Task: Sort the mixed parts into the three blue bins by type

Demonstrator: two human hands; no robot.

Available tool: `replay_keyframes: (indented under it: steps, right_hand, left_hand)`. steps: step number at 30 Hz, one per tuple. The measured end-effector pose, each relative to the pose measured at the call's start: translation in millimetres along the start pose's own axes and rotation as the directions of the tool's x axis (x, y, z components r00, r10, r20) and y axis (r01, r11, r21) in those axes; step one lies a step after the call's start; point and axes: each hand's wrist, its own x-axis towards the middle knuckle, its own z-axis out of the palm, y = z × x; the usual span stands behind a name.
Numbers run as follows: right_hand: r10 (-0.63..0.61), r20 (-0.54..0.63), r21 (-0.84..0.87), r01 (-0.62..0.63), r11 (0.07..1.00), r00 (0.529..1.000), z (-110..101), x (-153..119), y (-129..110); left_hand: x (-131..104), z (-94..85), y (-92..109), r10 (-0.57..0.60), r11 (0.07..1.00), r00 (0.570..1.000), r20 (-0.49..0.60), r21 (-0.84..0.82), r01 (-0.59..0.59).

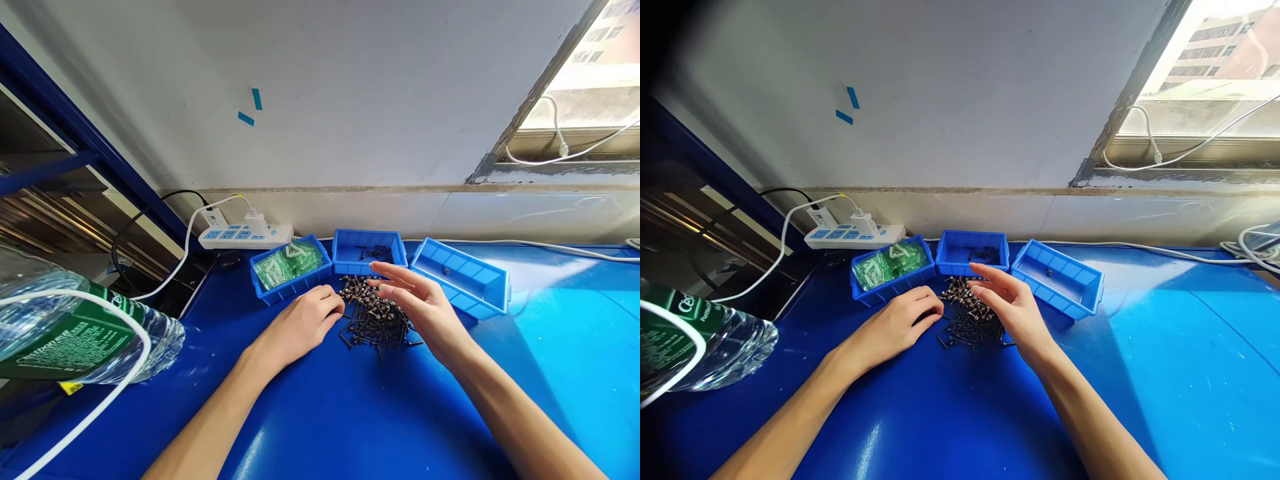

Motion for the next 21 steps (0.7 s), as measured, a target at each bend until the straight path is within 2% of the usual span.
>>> replay_keyframes:
  steps: [3, 6, 9, 12, 15, 21]
  right_hand:
    - [-0.028, 0.035, -0.059, 0.030, 0.998, 0.999, 1, 0, 3]
    - [-0.077, 0.080, -0.131, 0.088, 0.987, 0.994, 3, -1, 5]
    - [-0.115, 0.171, -0.258, 0.157, 0.953, 0.979, 6, -5, 4]
    - [-0.104, 0.260, -0.298, 0.182, 0.937, 0.960, 8, -9, 0]
    - [-0.067, 0.295, -0.244, 0.143, 0.959, 0.953, 8, -9, -1]
    - [0.052, 0.275, -0.103, -0.024, 0.994, 0.960, 6, -6, 3]
  left_hand:
    - [1, -1.5, 0, -0.030, 0.999, 0.999, -0.042, -0.025, 0.028]
    - [2, -1.4, 2, -0.016, 0.996, 0.987, -0.158, -0.086, 0.002]
    - [2, -1.1, 8, -0.022, 0.982, 0.962, -0.271, -0.185, -0.029]
    - [2, -2.2, 16, -0.045, 0.961, 0.945, -0.325, -0.272, -0.048]
    - [2, -3.1, 20, -0.038, 0.949, 0.935, -0.353, -0.306, -0.077]
    - [2, 0.1, 21, -0.017, 0.933, 0.935, -0.353, -0.343, -0.113]
